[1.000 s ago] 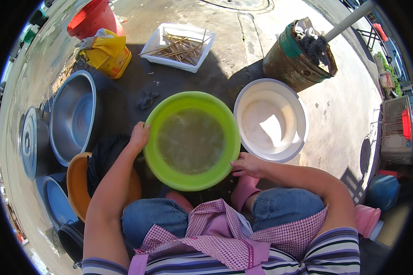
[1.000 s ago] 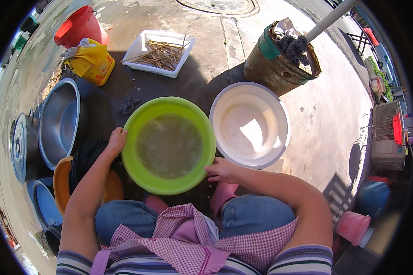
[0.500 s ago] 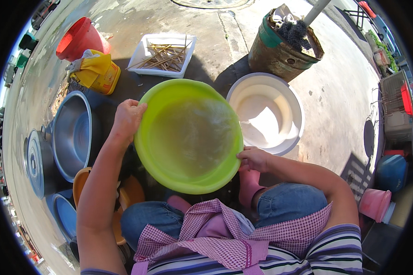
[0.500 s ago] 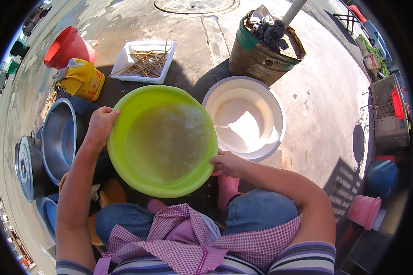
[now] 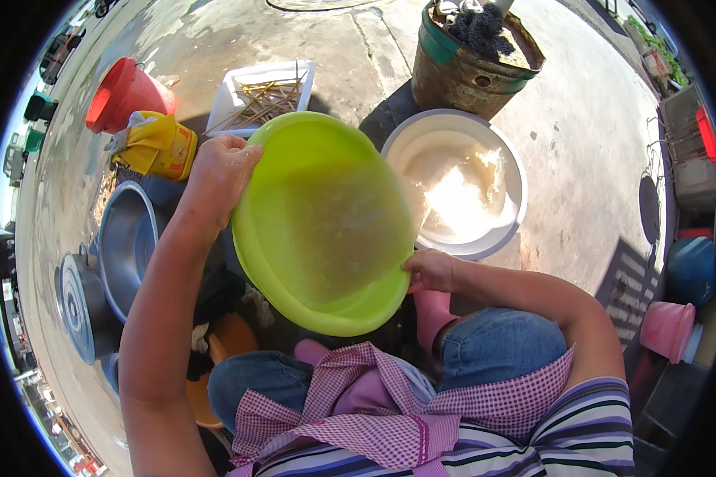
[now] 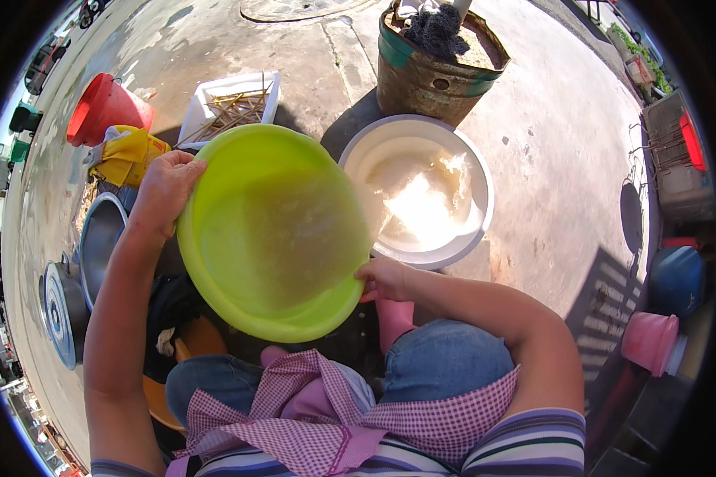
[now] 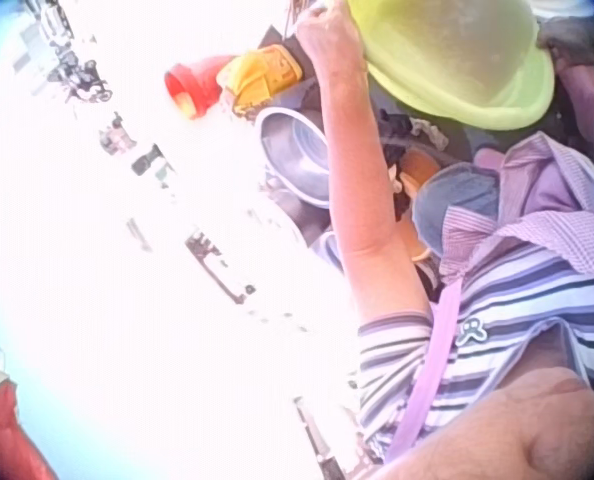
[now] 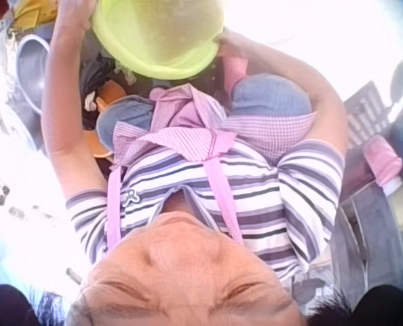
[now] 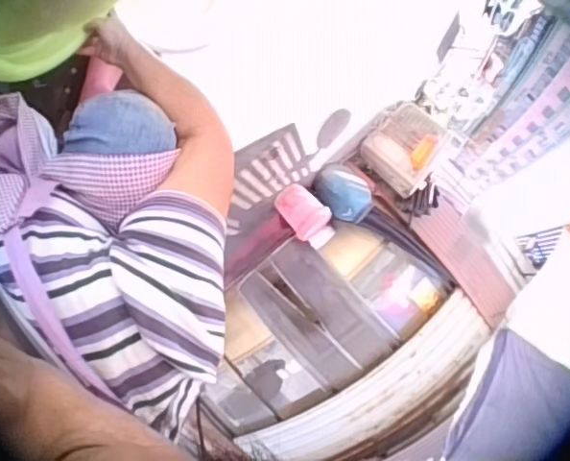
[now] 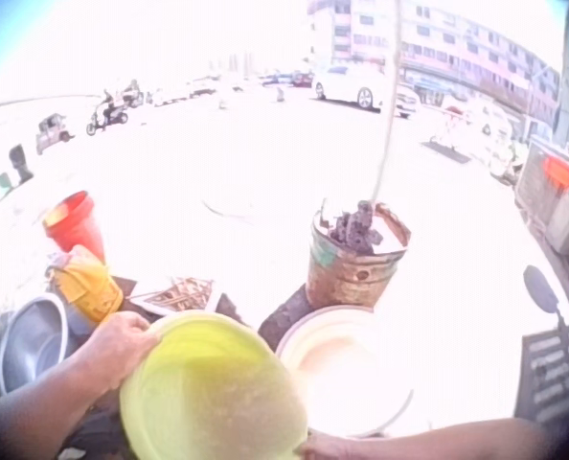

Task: The person washes a dark garment by hand in a green basin, repeatedly scrubbing, rinsing, and wringing the fabric. They pour out soapy water, add fresh water from a bucket, and continue rinsing until the garment is transferred to an orange colander.

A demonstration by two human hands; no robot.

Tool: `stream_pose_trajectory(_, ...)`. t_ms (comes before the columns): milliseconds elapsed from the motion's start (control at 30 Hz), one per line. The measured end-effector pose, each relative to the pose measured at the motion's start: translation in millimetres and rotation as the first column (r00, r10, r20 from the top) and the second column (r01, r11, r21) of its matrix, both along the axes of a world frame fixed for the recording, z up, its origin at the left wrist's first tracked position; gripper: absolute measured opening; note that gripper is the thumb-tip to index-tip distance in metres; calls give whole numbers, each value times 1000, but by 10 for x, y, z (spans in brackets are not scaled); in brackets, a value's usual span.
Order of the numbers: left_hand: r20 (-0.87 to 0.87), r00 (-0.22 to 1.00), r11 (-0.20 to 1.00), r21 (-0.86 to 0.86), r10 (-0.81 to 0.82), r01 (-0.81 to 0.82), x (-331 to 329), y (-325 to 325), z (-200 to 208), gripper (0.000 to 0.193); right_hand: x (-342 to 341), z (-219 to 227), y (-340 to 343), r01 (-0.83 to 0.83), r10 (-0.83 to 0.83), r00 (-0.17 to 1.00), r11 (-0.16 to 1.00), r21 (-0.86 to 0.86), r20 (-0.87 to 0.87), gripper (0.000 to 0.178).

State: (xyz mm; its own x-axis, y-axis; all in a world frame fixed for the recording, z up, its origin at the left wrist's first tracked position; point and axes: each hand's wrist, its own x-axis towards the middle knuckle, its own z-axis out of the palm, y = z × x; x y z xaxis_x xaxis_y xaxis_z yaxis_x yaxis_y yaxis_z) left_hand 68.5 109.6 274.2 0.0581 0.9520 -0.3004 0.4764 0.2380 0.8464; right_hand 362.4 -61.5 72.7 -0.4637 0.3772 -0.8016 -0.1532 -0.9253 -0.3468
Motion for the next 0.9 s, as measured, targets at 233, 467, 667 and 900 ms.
stream_pose_trajectory(233,64,997,998,54,-34,30,552,-107,365,23,101,-54,-6,19,-19,1000,1000,-15,-20,36)
stream_pose_trajectory(467,142,973,979,121,-183,166,973,13,391,30,142,-166,31,85,-87,994,996,-42,-70,39)
stream_pose_trajectory(667,-149,819,617,587,-554,525,1582,-162,533,34,85,-281,67,121,-101,936,992,37,-338,49)
stream_pose_trajectory(900,-324,720,436,621,-613,651,2266,-874,861,26,18,-388,142,155,-84,968,942,297,-239,49)
